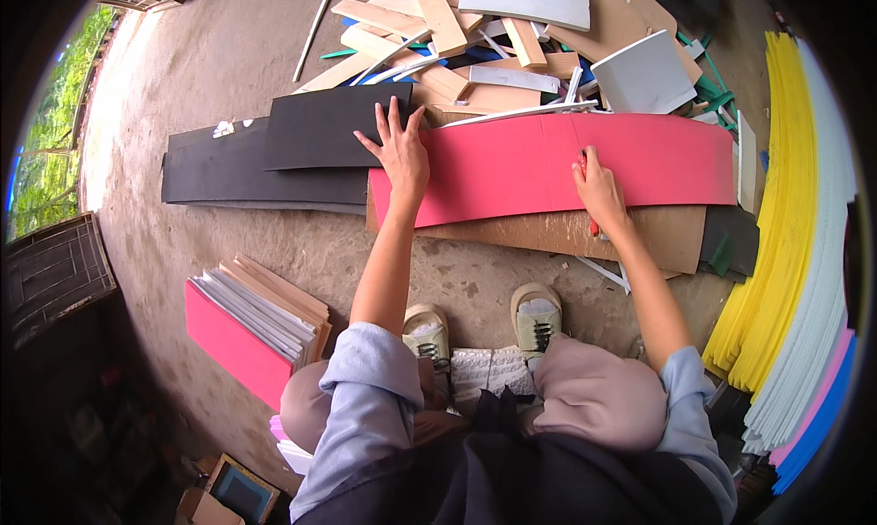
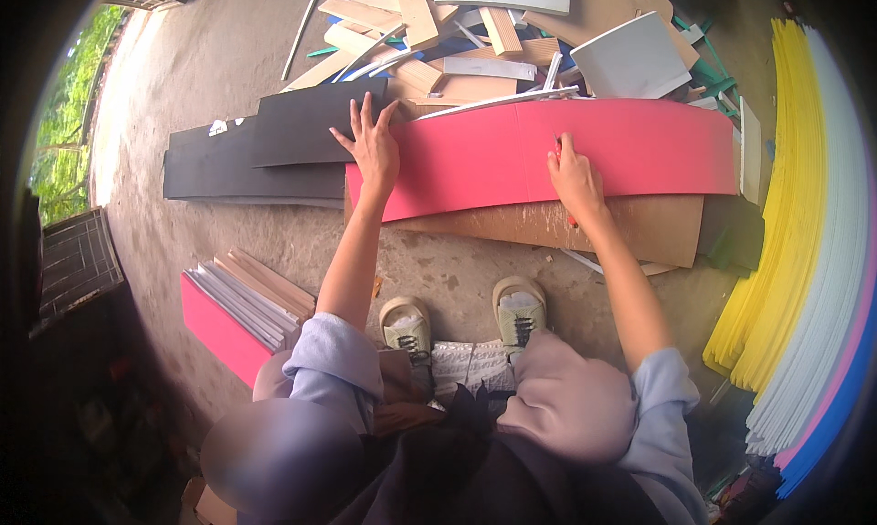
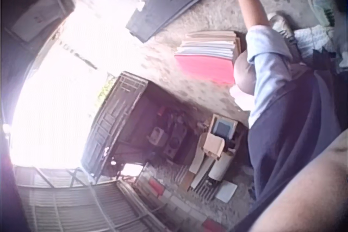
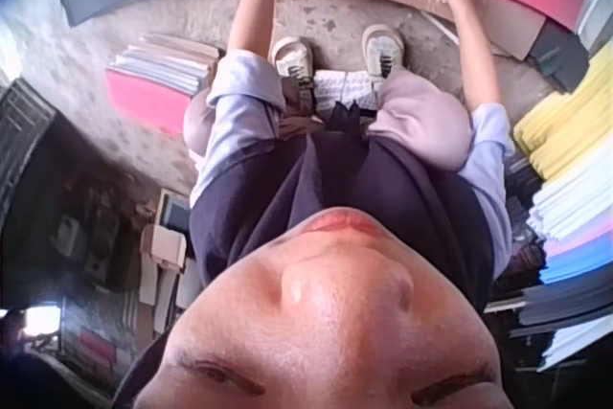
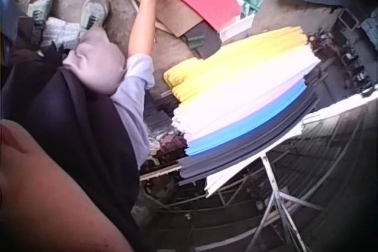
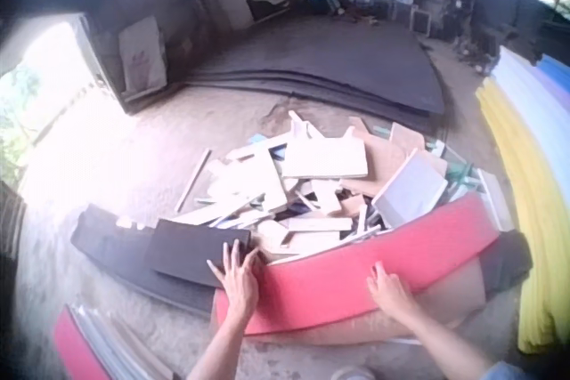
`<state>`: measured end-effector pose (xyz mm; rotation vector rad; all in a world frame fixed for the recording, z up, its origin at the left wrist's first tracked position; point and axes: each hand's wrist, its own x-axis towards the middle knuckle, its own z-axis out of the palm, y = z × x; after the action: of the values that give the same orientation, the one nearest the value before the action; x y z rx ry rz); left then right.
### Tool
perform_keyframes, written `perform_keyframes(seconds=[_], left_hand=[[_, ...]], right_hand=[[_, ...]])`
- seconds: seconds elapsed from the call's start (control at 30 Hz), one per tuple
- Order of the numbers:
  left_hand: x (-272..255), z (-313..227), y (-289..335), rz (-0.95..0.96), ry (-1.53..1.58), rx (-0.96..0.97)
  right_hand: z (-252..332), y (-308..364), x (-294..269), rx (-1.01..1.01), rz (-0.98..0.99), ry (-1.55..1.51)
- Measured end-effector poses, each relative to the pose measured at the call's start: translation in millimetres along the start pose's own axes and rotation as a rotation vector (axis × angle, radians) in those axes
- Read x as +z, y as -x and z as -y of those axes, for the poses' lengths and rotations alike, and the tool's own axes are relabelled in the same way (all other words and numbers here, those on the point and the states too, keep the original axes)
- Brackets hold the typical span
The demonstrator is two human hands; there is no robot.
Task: The person sits on the floor and repeatedly uses scissors to cut pink and black cardstock sheets to size. They align the sheets, cut along the edges, and stack the finished pieces.
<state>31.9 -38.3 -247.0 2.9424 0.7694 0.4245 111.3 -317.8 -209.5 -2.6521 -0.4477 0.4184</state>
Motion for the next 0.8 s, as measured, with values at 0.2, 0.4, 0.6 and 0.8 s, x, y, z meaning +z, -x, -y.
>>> perform_keyframes(seconds=[0.2,0.4,0.6,0.8], left_hand=[[2,-72,2,0.174,0.408,0.471],[8,-99,7,0.209,0.387,0.421],[-9,-118,8,0.073,0.345,0.43],[8,-114,31,0.289,0.264,0.498]], right_hand=[[-18,-14,8,0.133,-0.038,-0.071],[-21,2,-3,0.128,-0.025,-0.101],[-32,42,-24,0.2,-0.094,-0.111],[-53,72,-12,0.214,-0.001,-0.287]])
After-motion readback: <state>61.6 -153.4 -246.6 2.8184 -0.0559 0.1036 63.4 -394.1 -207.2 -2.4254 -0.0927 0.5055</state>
